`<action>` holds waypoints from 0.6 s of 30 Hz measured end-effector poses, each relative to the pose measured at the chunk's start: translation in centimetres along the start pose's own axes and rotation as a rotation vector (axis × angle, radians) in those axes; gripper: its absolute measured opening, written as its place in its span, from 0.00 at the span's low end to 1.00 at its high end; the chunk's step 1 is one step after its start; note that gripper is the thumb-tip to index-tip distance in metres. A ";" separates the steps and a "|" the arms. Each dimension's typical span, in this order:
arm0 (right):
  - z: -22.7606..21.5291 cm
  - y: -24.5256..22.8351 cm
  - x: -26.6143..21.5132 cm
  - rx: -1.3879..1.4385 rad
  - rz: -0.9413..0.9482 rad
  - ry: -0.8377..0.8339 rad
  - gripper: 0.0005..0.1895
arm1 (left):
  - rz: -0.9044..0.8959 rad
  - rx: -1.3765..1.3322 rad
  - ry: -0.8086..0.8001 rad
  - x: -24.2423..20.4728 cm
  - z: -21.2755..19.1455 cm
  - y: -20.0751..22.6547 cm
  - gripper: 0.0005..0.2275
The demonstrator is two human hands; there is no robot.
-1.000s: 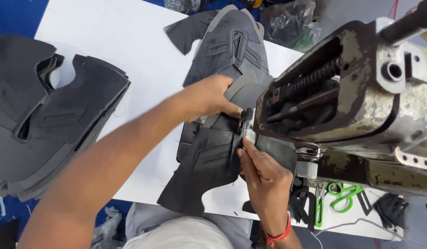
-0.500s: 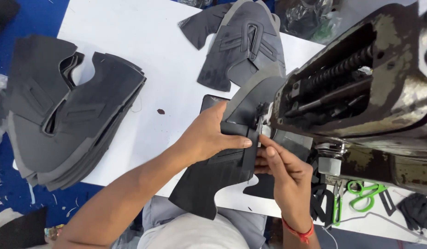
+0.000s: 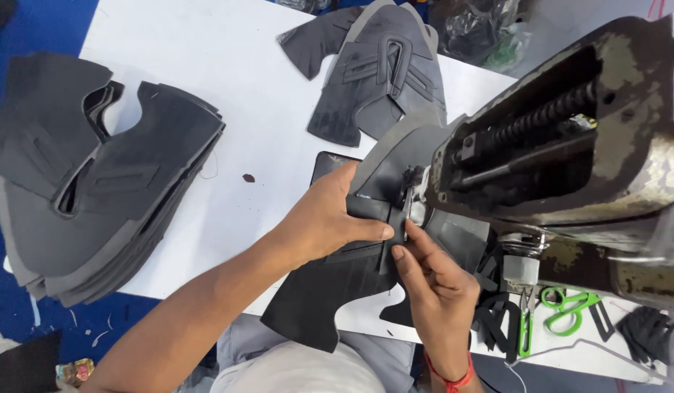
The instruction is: The person sews black rubber strips onto grey car mat parts using a sewing machine. They repeatedly pick up a part, align the strip, and guide it through the machine, then place the finished part aside.
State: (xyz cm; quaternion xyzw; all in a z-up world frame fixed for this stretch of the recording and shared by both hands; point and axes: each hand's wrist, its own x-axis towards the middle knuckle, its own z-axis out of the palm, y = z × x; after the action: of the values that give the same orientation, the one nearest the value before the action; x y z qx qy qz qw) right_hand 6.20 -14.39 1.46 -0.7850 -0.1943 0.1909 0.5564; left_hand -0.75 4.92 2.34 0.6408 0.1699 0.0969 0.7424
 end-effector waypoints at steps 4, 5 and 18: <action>0.0 0.4 -0.1 -0.010 0.002 0.010 0.21 | -0.043 -0.024 -0.003 1.0 -0.1 -0.3 0.32; 0.1 0.3 -0.1 -0.010 0.015 0.018 0.21 | -0.054 -0.026 0.004 1.3 -0.2 -0.3 0.31; 1.8 -0.1 0.4 0.144 0.033 0.157 0.16 | -0.070 0.043 0.075 4.7 -1.0 1.0 0.29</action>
State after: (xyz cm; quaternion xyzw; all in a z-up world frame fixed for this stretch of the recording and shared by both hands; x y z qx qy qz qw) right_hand 5.59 -12.68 0.96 -0.7585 -0.1231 0.1514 0.6217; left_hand 3.33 7.71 2.61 0.6462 0.2218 0.0911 0.7245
